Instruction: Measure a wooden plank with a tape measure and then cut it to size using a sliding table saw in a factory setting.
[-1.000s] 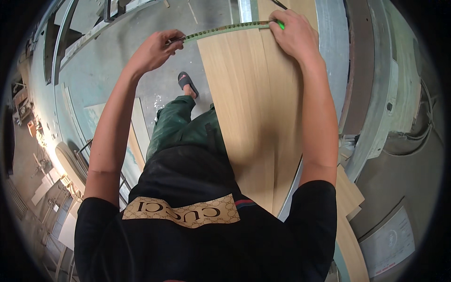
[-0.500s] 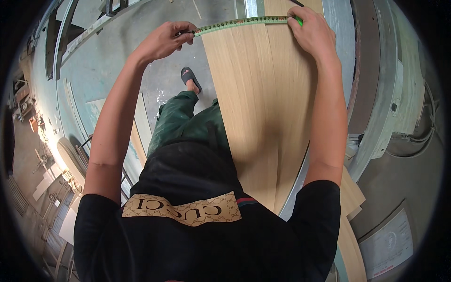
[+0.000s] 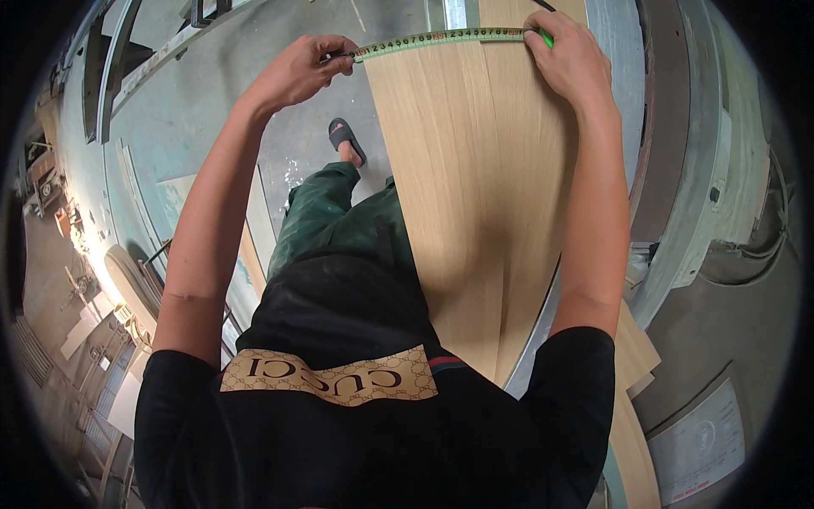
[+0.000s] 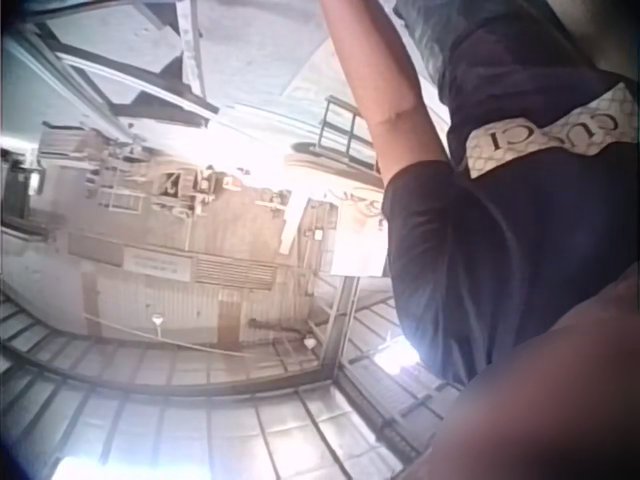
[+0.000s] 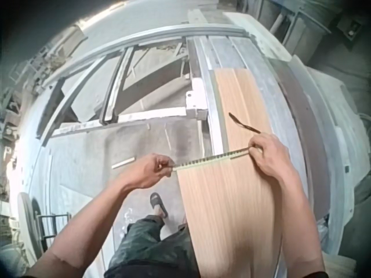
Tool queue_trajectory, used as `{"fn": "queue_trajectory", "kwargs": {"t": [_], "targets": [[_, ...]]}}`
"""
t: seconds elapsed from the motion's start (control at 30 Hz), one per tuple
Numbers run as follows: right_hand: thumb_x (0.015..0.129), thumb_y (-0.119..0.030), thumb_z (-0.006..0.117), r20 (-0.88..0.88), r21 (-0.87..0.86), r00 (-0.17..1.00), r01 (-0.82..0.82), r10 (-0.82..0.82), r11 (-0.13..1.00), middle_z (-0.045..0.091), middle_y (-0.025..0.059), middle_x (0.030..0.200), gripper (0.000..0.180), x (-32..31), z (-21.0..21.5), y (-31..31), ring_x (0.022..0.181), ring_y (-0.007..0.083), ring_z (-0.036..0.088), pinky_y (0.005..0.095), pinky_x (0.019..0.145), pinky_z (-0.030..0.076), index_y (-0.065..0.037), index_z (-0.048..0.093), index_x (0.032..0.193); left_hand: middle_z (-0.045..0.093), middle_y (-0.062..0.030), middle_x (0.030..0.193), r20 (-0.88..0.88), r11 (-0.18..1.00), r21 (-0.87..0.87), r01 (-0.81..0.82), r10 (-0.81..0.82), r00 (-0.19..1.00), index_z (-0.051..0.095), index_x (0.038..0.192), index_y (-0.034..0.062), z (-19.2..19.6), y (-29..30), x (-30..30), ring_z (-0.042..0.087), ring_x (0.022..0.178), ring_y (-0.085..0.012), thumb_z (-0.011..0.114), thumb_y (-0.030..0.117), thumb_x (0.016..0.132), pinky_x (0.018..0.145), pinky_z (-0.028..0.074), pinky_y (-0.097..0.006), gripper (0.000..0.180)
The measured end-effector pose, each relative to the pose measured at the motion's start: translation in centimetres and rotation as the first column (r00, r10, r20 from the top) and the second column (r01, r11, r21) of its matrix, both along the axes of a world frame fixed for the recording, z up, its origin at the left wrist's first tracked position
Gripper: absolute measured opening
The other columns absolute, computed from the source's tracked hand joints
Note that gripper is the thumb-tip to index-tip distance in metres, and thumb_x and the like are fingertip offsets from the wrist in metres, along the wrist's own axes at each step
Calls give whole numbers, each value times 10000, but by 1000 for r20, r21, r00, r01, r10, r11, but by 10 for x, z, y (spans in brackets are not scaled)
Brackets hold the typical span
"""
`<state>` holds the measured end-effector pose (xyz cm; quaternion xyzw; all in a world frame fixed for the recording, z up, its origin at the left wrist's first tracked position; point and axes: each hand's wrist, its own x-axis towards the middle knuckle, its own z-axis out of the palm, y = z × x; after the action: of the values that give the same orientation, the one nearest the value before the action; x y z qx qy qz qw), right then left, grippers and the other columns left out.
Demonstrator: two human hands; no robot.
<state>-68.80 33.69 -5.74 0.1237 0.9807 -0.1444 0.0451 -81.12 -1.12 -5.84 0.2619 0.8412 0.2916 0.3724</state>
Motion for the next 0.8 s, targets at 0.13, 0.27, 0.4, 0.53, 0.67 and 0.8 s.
{"fn": "queue_trajectory", "kwargs": {"t": [0.13, 0.27, 0.4, 0.53, 0.67, 0.8], "targets": [[968, -309, 566, -33, -13, 999, 2, -3, 1000, 678, -8, 1152, 199, 2, -3, 0, 1115, 293, 616, 480, 890, 517, -201, 669, 1100, 737, -107, 933, -20, 1000, -8, -8, 8, 1000, 693, 1175, 32, 1, 1, 3, 683, 854, -250, 598, 188, 973, 804, 530, -375, 273], [961, -271, 603, -94, -34, 996, 0, -3, 999, 681, 57, 1086, 187, 4, -5, 0, 1074, 311, 617, 410, 885, 496, -127, 666, 1063, 736, -122, 933, -37, 1000, 8, -1, 1, 999, 693, 1163, 22, -1, 2, 3, 691, 867, -257, 597, 180, 965, 814, 530, -377, 271], [962, -276, 600, -92, -29, 995, -28, 26, 999, 682, 48, 1091, 187, 2, 7, -8, 1076, 309, 617, 420, 891, 500, -138, 668, 1067, 735, -132, 931, -65, 1000, 1, -14, 14, 998, 694, 1154, 25, -2, 1, 4, 696, 876, -264, 598, 179, 956, 823, 530, -378, 269], [960, -276, 601, -86, -26, 996, -23, 20, 999, 680, 35, 1104, 182, 3, 4, -7, 1086, 308, 614, 427, 898, 503, -150, 670, 1073, 735, -132, 930, -67, 1000, 14, -7, 7, 998, 698, 1155, 36, -3, 0, 3, 695, 873, -270, 597, 187, 955, 822, 530, -378, 271], [960, -287, 598, -98, -22, 995, -14, 12, 1000, 678, 20, 1120, 190, 5, 5, -6, 1112, 298, 608, 428, 907, 507, -164, 673, 1083, 734, -128, 925, -76, 1000, 6, -2, 3, 997, 700, 1156, 41, -1, 5, 5, 693, 869, -276, 595, 195, 948, 816, 527, -381, 279], [956, -309, 590, -82, -6, 996, 19, -19, 1000, 669, 8, 1144, 213, 5, 5, -11, 1126, 285, 599, 432, 919, 505, -170, 687, 1085, 723, -119, 897, -63, 1000, -5, -17, 17, 998, 696, 1148, 31, 1, 3, 6, 679, 843, -252, 590, 185, 945, 807, 519, -364, 276]]}}
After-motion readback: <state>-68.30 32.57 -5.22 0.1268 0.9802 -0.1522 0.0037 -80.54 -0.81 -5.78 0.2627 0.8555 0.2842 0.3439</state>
